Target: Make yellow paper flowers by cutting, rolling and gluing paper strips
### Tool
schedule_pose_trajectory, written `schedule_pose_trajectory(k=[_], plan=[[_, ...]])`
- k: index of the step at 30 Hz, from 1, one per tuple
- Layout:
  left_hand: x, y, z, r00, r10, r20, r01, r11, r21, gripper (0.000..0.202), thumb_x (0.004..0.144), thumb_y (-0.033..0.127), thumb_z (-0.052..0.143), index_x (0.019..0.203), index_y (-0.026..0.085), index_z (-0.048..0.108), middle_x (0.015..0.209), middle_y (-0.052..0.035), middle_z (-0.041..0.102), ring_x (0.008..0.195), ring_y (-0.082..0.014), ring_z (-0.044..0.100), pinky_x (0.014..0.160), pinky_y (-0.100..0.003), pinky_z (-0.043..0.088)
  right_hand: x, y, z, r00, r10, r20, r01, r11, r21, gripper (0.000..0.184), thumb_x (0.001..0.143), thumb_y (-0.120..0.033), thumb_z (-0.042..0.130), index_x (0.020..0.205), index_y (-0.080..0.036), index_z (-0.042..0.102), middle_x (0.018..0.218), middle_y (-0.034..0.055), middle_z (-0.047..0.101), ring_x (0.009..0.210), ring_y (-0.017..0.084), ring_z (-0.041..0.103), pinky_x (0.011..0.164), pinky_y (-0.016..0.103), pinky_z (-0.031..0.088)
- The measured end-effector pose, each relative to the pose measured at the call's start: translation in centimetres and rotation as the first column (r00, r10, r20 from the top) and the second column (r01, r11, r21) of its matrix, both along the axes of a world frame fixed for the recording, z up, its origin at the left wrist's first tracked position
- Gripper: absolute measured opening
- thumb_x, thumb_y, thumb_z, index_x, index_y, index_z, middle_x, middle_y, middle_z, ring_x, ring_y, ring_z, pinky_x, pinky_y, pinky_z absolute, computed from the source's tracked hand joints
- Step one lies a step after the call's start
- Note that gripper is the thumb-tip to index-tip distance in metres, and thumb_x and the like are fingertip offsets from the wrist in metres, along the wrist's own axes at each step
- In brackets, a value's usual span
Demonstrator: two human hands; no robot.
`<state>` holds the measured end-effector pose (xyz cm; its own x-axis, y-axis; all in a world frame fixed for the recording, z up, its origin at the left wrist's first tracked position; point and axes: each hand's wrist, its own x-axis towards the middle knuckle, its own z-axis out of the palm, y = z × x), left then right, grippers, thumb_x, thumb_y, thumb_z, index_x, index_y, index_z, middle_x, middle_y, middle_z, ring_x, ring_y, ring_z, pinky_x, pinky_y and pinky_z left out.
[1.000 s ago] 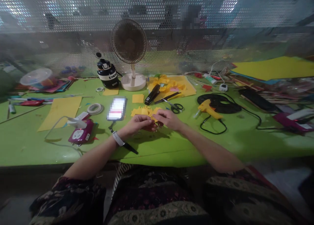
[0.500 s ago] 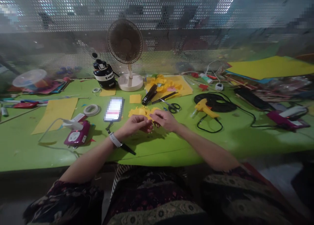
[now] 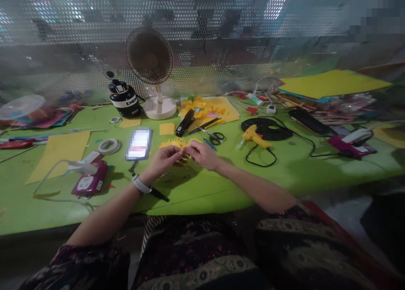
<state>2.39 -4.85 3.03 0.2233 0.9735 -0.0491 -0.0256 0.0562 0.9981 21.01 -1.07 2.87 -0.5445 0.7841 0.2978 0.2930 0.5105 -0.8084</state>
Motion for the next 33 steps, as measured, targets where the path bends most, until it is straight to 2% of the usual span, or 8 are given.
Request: schedule_pose_trajectory(k=[13,15,16,19,21,23,27,33], plan=[[0.3,0.2,-0.4,0.995,0.081,0.051,-0.078,0.995,-0.069,0.045,0.064,0.052,0.085,0.083,0.014,0.069,0.077,-0.003,0.071,0.064,-0.0118,0.065,0.055,-0.022,0.056,0.8,1.1,0.6,0.995,0.102,0.011,-0.097,0.976,-0.196,0.041,0.093,-0.056,0.051,0.073,-0.019,0.054,0.064,-0.0014,0.059,0.05,0.011,0.054,0.052,0.024,0.042],[0.2,0.3,-0.4,0.994,0.094,0.063,-0.089,0.993,-0.077,0.044,0.064,0.05,0.085,0.082,0.014,0.068,0.077,-0.003,0.071,0.063,-0.0121,0.065,0.055,-0.023,0.055,2.1,2.3,1.3,0.993,0.053,0.103,-0.034,0.984,-0.174,0.04,0.096,-0.053,0.047,0.079,-0.019,0.058,0.071,0.0021,0.065,0.056,0.012,0.058,0.055,0.025,0.043],[0.1,0.4,-0.4,0.992,0.102,0.073,-0.097,0.992,-0.08,0.042,0.065,0.049,0.085,0.082,0.014,0.067,0.078,-0.0032,0.071,0.064,-0.0122,0.065,0.056,-0.023,0.055,3.0,3.0,1.7,0.983,-0.067,0.168,0.082,0.993,-0.084,0.036,0.098,-0.047,0.045,0.081,-0.019,0.059,0.073,0.0031,0.065,0.059,0.013,0.058,0.056,0.025,0.042],[-0.1,0.6,-0.5,0.987,0.126,0.101,-0.117,0.989,-0.087,0.039,0.068,0.046,0.084,0.084,0.014,0.067,0.081,-0.0037,0.071,0.066,-0.0122,0.066,0.056,-0.023,0.055,5.3,5.0,2.4,0.737,-0.455,0.5,0.396,0.89,0.225,0.016,0.087,-0.033,0.062,0.08,-0.018,0.061,0.082,0.0085,0.068,0.069,0.018,0.06,0.058,0.028,0.039],[-0.3,0.7,-0.7,0.983,0.141,0.114,-0.132,0.988,-0.086,0.037,0.07,0.044,0.083,0.085,0.014,0.067,0.083,-0.0042,0.072,0.069,-0.0127,0.068,0.059,-0.023,0.056,6.3,6.0,2.4,0.551,-0.474,0.687,0.414,0.87,0.268,0.014,0.082,-0.03,0.067,0.085,-0.017,0.063,0.089,0.0125,0.069,0.075,0.022,0.062,0.058,0.029,0.039],[-0.4,0.8,-0.9,0.981,0.147,0.129,-0.138,0.987,-0.081,0.034,0.073,0.042,0.081,0.088,0.014,0.067,0.087,-0.0053,0.073,0.073,-0.0135,0.069,0.063,-0.024,0.057,6.6,6.5,2.2,0.456,-0.439,0.774,0.406,0.877,0.257,0.021,0.08,-0.03,0.067,0.095,-0.016,0.064,0.096,0.015,0.07,0.08,0.025,0.064,0.058,0.03,0.039],[-0.5,0.8,-1.3,0.974,0.147,0.17,-0.136,0.988,-0.078,0.029,0.078,0.037,0.077,0.091,0.014,0.065,0.092,-0.0075,0.075,0.079,-0.0155,0.072,0.067,-0.026,0.058,6.5,6.9,1.8,0.4,-0.408,0.821,0.423,0.877,0.229,0.03,0.08,-0.032,0.065,0.105,-0.014,0.065,0.101,0.0169,0.071,0.083,0.027,0.066,0.058,0.03,0.039],[-0.4,0.6,-1.1,0.974,0.114,0.196,-0.102,0.992,-0.07,0.025,0.08,0.032,0.076,0.091,0.014,0.063,0.094,-0.008,0.075,0.082,-0.0169,0.073,0.069,-0.029,0.059,7.1,7.6,1.8,0.358,-0.366,0.859,0.413,0.887,0.206,0.021,0.079,-0.035,0.066,0.087,-0.017,0.072,0.092,0.0132,0.074,0.08,0.025,0.067,0.057,0.029,0.038]])
